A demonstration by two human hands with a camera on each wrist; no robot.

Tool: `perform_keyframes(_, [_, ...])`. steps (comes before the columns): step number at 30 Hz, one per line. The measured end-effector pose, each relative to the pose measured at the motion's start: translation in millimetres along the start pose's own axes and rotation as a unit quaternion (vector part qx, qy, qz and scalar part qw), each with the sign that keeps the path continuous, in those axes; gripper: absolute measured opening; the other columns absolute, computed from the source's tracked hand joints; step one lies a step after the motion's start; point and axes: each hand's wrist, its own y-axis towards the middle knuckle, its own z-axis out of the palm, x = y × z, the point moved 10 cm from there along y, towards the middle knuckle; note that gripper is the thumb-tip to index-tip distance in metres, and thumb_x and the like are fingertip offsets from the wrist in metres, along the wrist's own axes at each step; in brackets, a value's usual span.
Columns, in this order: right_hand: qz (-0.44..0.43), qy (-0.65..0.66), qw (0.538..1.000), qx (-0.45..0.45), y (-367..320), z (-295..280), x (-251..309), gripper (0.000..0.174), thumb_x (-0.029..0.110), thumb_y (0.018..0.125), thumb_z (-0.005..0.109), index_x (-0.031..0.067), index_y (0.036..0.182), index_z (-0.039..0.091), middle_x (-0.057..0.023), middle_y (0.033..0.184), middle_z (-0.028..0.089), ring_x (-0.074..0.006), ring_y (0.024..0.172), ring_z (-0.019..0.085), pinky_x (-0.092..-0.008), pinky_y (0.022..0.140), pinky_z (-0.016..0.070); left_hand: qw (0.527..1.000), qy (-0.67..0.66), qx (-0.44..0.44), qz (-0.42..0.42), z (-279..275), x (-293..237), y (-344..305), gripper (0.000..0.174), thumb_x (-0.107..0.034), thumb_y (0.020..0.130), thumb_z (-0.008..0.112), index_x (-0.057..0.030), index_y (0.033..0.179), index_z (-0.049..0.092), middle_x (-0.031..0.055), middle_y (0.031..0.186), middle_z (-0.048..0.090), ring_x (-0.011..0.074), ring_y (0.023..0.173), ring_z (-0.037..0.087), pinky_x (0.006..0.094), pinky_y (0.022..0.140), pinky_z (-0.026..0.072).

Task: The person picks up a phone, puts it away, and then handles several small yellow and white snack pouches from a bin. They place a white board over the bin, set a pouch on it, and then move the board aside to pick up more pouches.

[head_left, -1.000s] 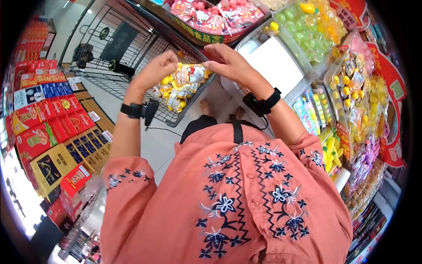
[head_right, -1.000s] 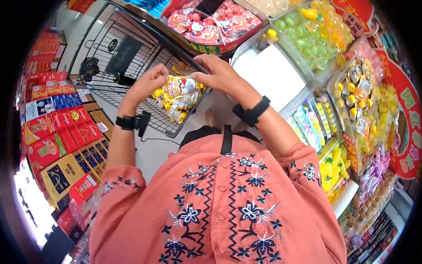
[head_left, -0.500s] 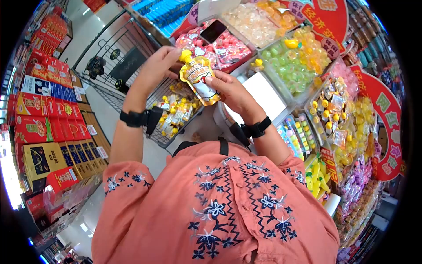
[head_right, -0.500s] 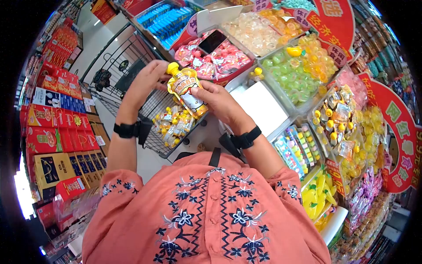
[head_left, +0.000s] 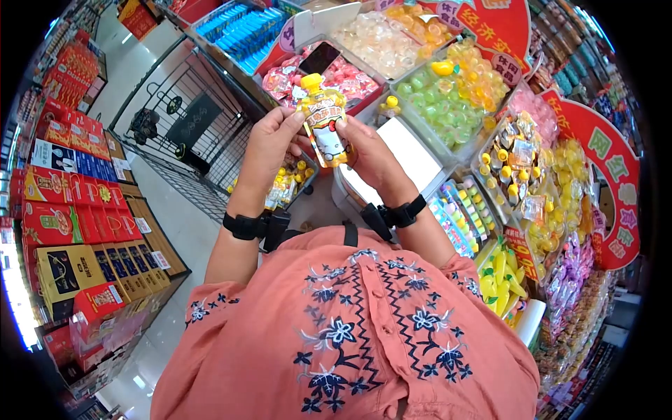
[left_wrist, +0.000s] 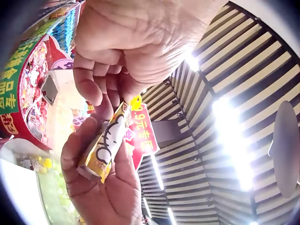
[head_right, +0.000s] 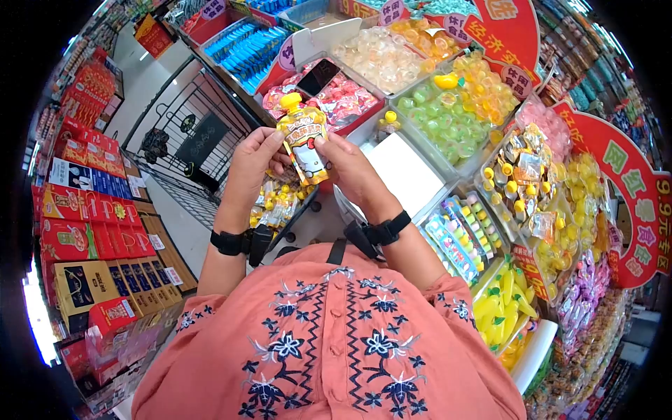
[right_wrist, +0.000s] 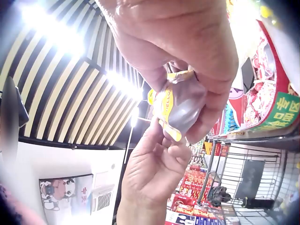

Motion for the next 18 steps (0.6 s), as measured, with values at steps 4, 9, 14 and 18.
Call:
perform_keyframes(4, [0.008, -0.007, 1.000, 0.029, -2.2, 5.2, -1.4, 0.037, 0.027, 0.102, 0.057, 0.0012, 0.129, 0.056, -0.0078, 0.121, 0.066, -0.0155, 0.108, 0.065, -0.0311, 0.096, 0.0512, 1.000, 0.014, -0.004, -0.005, -1.4, 3.5, 0.2, 0.026, -0.030, 0.103, 0.059, -0.0045, 0.103, 0.063, -0.0001, 0.083, 0.063, 0.0050, 0.068, 0.060, 0.0184, 0.059, 0.0475])
perform_keyframes(9, [0.012, -0.036, 0.999, 0.004, -1.1, 2.0, -3.7, 0.033, 0.029, 0.102, 0.055, 0.0032, 0.122, 0.060, -0.0035, 0.108, 0.068, -0.0110, 0.094, 0.065, -0.0257, 0.082, 0.0502, 1.000, -0.021, -0.002, 0.011, -0.3, 1.0, 1.2, 0.028, -0.034, 0.103, 0.057, -0.0067, 0.098, 0.062, -0.0012, 0.081, 0.062, 0.0050, 0.066, 0.058, 0.0189, 0.059, 0.0468])
perform_keyframes(14, [0.000, -0.146, 0.989, -0.007, -2.2, -1.5, 2.6, 0.033, 0.032, 0.102, 0.055, 0.0051, 0.119, 0.063, 0.0009, 0.101, 0.067, -0.0064, 0.086, 0.060, -0.0221, 0.075, 0.0463, 0.999, -0.051, -0.017, 0.004, -6.0, 2.6, 3.1, 0.027, -0.034, 0.103, 0.057, -0.0080, 0.097, 0.061, -0.0019, 0.080, 0.061, 0.0052, 0.065, 0.057, 0.0201, 0.059, 0.0469])
perform_keyframes(18, [-0.033, -0.185, 0.982, 0.000, -10.2, 16.5, 17.1, 0.040, 0.036, 0.103, 0.053, 0.0036, 0.126, 0.062, 0.0009, 0.101, 0.066, -0.0065, 0.086, 0.059, -0.0236, 0.077, 0.0477, 0.998, -0.060, -0.035, 0.009, -8.7, 3.1, 3.7, 0.026, -0.033, 0.103, 0.057, -0.0085, 0.096, 0.061, -0.0023, 0.079, 0.061, 0.0050, 0.065, 0.056, 0.0204, 0.059, 0.0469])
